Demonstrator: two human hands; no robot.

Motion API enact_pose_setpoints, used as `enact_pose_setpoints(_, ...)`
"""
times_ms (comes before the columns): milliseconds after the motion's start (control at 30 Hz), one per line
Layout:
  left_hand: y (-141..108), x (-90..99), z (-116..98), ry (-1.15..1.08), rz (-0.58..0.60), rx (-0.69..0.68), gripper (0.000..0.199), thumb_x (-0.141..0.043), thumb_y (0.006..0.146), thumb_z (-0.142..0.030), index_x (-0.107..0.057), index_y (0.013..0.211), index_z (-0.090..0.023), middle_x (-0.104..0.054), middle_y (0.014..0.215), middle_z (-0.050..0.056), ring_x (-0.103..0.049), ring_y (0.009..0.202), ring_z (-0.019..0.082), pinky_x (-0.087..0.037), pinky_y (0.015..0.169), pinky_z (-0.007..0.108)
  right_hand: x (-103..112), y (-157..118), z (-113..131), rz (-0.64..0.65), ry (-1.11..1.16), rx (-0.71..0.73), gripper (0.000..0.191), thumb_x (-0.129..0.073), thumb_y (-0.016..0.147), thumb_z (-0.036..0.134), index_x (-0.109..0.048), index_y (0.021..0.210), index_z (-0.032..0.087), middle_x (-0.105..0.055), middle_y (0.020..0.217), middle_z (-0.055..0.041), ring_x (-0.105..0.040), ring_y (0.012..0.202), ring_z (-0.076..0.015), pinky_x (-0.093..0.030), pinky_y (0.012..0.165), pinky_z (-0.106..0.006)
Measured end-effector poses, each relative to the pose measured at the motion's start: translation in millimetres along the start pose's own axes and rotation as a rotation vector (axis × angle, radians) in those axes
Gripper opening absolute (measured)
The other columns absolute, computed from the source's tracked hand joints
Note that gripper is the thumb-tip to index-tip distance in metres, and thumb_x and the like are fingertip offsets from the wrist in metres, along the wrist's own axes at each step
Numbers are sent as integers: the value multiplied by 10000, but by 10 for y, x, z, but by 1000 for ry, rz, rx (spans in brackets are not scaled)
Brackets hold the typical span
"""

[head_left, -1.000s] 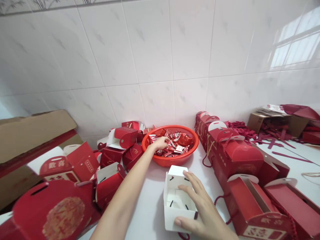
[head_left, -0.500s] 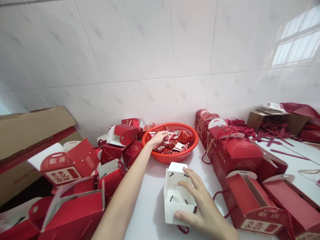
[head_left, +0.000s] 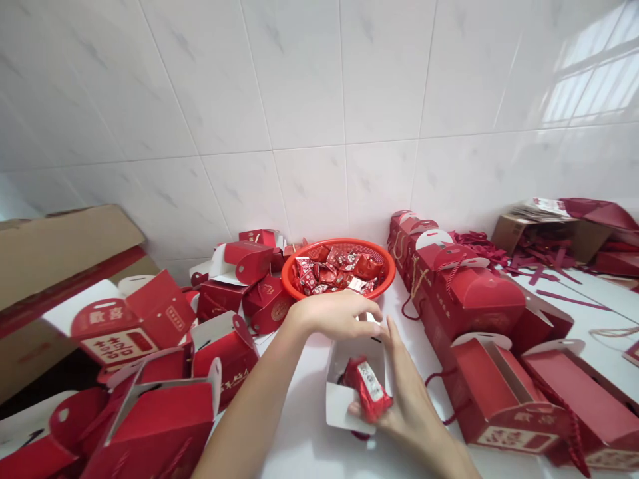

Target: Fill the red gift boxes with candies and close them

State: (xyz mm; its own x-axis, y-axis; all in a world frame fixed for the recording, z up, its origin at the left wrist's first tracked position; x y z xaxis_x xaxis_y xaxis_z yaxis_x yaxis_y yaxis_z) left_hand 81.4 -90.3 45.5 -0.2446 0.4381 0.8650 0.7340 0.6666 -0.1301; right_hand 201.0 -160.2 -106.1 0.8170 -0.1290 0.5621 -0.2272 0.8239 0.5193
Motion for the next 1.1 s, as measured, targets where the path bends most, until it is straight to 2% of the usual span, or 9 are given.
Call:
enact_pose_setpoints(100, 33, 100, 189, 18, -109, 65, 282, -550, 916, -250, -765, 1094, -216, -774, 1078, 28, -699, 946, 208, -473, 777, 233, -14, -15, -17, 35, -12, -4, 1130, -782, 792, 395, -23, 1617, 255, -271, 1655, -162, -334, 1506, -361, -394, 1171, -528)
enact_pose_setpoints(267, 246, 338, 865, -29, -334, 367, 374, -474, 920, -193, -709, 1211, -187, -765, 1109, 58, -703, 984, 201, -497, 811, 238, -21, -28, -48, 58, -2, -12, 1027, -768, 811, 403, -133, 1606, 261, -301, 1646, -150, -339, 1502, -366, -393, 1176, -538)
enact_pose_setpoints(367, 459, 334, 1212, -14, -340, 458, 379, -521, 857, -123, -721, 1179, -138, -746, 1165, 114, -690, 1048, 222, -496, 838, 242, -22, -37, -54, 60, -14, 11, 1023, -758, 828, 431, -127, 1612, 249, -295, 1647, -158, -328, 1506, -379, -389, 1178, -550)
enact_pose_setpoints(433, 589, 269, 1355, -31, -261, 502, 285, -637, 804, -177, -763, 1057, -147, -775, 1030, 111, -709, 947, 243, -512, 770, 259, -24, -43, -56, 65, -28, 25, 1023, -752, 837, 445, -119, 1617, 250, -295, 1648, -158, -327, 1506, -384, -391, 1177, -553)
enact_pose_setpoints(500, 682, 183, 1426, -69, -153, 531, 239, -751, 729, -264, -784, 947, -170, -774, 822, 79, -706, 773, 243, -512, 661, 271, -27, -46, -60, 71, -42, 32, 1018, -744, 846, 448, -111, 1621, 258, -292, 1651, -151, -326, 1508, -382, -394, 1178, -550)
enact_pose_setpoints(567, 733, 110, 1451, -117, -69, 540, 290, -822, 655, -316, -789, 917, -196, -737, 676, 37, -669, 641, 218, -488, 580, 265, -35, -47, -69, 73, -51, 35, 1018, -742, 849, 449, -105, 1623, 268, -293, 1654, -143, -328, 1508, -379, -399, 1176, -548)
enact_pose_setpoints(700, 760, 64, 1514, -197, -54, 525, 401, -874, 563, -252, -792, 952, -204, -675, 566, -10, -584, 517, 171, -431, 509, 251, -52, -47, -87, 60, -55, 49, 1029, -757, 835, 452, -123, 1624, 263, -294, 1654, -144, -323, 1509, -386, -395, 1176, -559)
enact_pose_setpoints(867, 734, 145, 1649, -319, -265, 454, 333, -806, 593, -106, -783, 922, -152, -594, 514, -44, -491, 463, 116, -378, 486, 230, -44, -47, -84, 78, -71, 64, 966, -737, 859, 476, -186, 1620, 254, -282, 1662, -135, -297, 1525, -367, -386, 1191, -538)
enact_pose_setpoints(1100, 625, 242, 1684, -496, -597, 316, 389, -734, 688, -66, -734, 1072, -130, -573, 551, -61, -534, 498, 102, -422, 527, 212, -37, -37, -61, 96, -76, 52, 913, -714, 874, 502, -241, 1607, 232, -290, 1659, -137, -293, 1530, -346, -378, 1198, -536)
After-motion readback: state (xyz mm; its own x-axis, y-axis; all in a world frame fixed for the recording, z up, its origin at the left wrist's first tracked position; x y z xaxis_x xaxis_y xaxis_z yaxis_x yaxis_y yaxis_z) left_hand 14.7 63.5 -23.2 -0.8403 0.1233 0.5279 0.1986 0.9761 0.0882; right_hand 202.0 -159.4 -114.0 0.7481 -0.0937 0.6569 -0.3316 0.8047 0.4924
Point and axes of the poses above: each hand's wrist, its own y-axis towards the middle knuckle, its own x-axis out of the back of the hand, z = x × y, the point moved 4 cm from there along y, towards the middle knuckle
